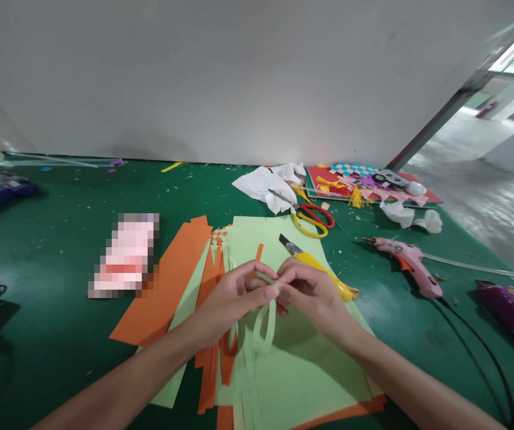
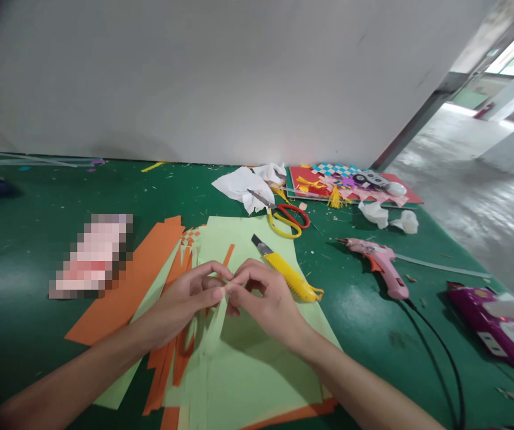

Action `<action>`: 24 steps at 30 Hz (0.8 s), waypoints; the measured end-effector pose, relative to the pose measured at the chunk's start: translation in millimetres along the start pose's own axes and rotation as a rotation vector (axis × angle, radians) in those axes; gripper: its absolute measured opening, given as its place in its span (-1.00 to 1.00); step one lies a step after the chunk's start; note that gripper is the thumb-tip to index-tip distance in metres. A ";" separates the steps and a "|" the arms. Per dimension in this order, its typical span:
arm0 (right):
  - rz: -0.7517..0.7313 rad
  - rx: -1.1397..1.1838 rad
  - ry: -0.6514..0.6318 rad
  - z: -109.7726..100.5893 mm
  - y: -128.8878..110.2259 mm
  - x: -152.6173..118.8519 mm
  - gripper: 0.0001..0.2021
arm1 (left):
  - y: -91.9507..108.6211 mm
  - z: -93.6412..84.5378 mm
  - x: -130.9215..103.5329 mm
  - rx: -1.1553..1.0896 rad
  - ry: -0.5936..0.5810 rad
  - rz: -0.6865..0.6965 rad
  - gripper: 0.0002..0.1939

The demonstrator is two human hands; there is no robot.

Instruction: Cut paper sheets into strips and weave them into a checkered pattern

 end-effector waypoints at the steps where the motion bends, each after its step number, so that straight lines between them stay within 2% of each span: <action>1: 0.005 0.002 0.011 -0.2 0.8 -0.1 -0.79 | 1.2 1.0 -0.7 0.022 0.009 0.010 -0.76; 11: 0.039 -0.013 0.069 -2.8 4.2 0.7 -0.75 | 2.5 4.4 -1.2 0.135 0.014 0.024 -0.78; 17: 0.014 -0.031 0.083 -4.0 0.6 2.8 -0.77 | 0.2 4.5 -1.9 0.133 0.011 0.009 -0.75; 24: 0.022 -0.069 0.158 -10.3 -1.6 3.3 -0.78 | -1.2 4.2 0.4 0.112 0.040 -0.035 -0.82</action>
Point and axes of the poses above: each hand's wrist, its own x-axis towards the middle knuckle, its own z-axis out of the palm, y = z × x, the point moved 3 cm from there along x, towards the middle knuckle, and after that the axes turned 9 degrees about x, right-handed, at the moved point
